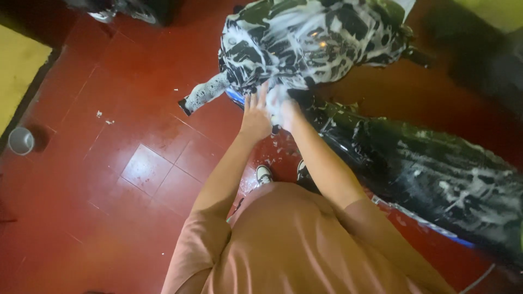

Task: The person scrubs a motorcycle covered in soap suds using a yellow sponge. They clean the seat, handlebars, and front fairing, repeatedly dipping the sponge into a green bucket of soapy water to continue scrubbing the vehicle's surfaces.

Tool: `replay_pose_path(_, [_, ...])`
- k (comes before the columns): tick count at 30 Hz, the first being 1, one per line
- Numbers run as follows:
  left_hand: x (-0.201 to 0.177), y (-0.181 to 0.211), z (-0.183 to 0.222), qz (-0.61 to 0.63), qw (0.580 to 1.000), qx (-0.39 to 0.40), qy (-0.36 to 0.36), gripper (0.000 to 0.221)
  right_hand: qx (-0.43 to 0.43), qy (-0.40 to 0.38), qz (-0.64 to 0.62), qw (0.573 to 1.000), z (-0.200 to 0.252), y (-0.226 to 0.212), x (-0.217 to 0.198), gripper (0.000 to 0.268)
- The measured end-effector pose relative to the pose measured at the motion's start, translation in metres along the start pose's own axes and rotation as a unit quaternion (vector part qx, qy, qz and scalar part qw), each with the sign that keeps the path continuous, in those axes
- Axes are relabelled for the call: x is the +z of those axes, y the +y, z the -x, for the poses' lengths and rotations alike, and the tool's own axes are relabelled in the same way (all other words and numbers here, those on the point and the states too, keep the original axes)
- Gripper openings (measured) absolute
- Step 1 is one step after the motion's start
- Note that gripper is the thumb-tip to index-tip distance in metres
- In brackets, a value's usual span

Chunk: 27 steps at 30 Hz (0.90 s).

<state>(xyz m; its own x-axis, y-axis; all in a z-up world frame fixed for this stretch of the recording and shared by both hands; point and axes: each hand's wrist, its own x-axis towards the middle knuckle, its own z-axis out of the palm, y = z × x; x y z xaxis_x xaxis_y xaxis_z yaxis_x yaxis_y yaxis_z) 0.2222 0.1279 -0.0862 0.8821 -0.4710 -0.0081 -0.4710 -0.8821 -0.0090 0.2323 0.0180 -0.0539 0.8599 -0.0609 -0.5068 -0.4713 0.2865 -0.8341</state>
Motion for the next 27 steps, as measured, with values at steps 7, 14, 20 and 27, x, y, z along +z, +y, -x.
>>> replay_pose_path(7, [0.025,0.016,-0.013,-0.004,0.998,-0.049,0.045,0.059,0.009,-0.056,-0.159,0.986,0.018,-0.018,-0.012,0.057])
replay_pose_path(14, [0.023,0.030,-0.016,-0.015,0.997,-0.075,0.019,0.069,0.023,-0.104,-0.313,0.944,-0.008,-0.048,-0.037,0.062])
replay_pose_path(20, [0.023,0.037,-0.032,0.002,0.989,-0.131,0.066,0.063,0.029,-0.135,-0.434,0.890,-0.010,-0.054,-0.059,0.066])
replay_pose_path(27, [0.032,0.036,-0.036,0.005,0.989,-0.149,0.000,0.069,0.038,-0.145,-0.550,0.821,0.003,-0.045,-0.083,0.070])
